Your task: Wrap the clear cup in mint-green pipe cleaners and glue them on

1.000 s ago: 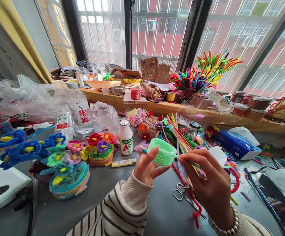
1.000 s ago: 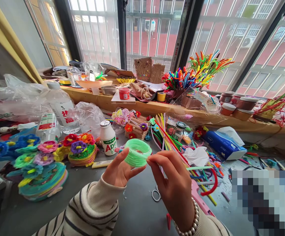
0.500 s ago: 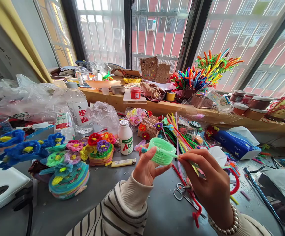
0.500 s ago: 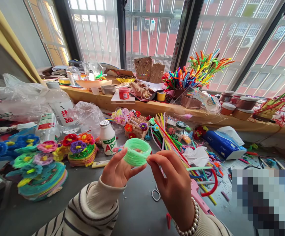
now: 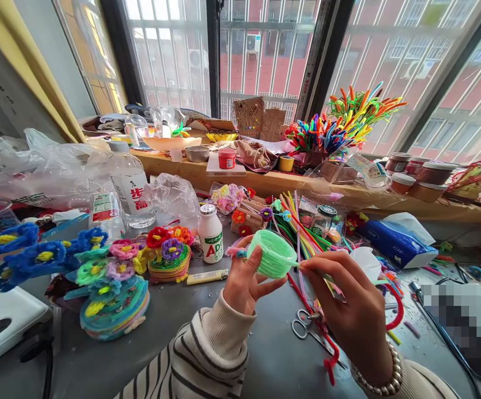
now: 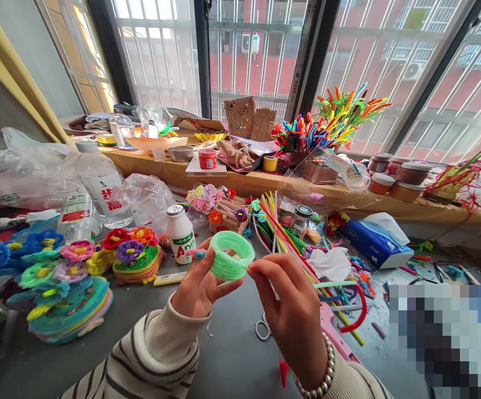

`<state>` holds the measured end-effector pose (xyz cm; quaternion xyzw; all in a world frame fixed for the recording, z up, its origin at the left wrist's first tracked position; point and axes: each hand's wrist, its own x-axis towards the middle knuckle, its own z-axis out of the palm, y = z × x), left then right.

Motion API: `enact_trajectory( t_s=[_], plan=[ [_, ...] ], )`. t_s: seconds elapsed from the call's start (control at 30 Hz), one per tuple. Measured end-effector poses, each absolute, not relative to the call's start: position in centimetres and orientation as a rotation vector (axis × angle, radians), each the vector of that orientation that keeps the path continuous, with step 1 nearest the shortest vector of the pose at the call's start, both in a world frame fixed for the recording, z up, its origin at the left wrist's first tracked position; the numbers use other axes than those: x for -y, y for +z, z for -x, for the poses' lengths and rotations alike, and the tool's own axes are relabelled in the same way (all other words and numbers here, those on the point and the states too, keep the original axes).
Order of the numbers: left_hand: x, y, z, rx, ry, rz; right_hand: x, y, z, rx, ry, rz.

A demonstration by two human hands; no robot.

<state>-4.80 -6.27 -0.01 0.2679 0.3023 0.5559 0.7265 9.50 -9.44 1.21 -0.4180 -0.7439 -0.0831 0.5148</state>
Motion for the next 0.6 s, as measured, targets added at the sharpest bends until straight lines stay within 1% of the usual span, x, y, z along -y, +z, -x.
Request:
enact_trajectory(
  t_s=[0.6],
  plan=[
    [6.74,0.10,5.06,-0.629,1.196,-0.619,9.43,0.81,-9.45,1.830,-0.203,0.987]
  ],
)
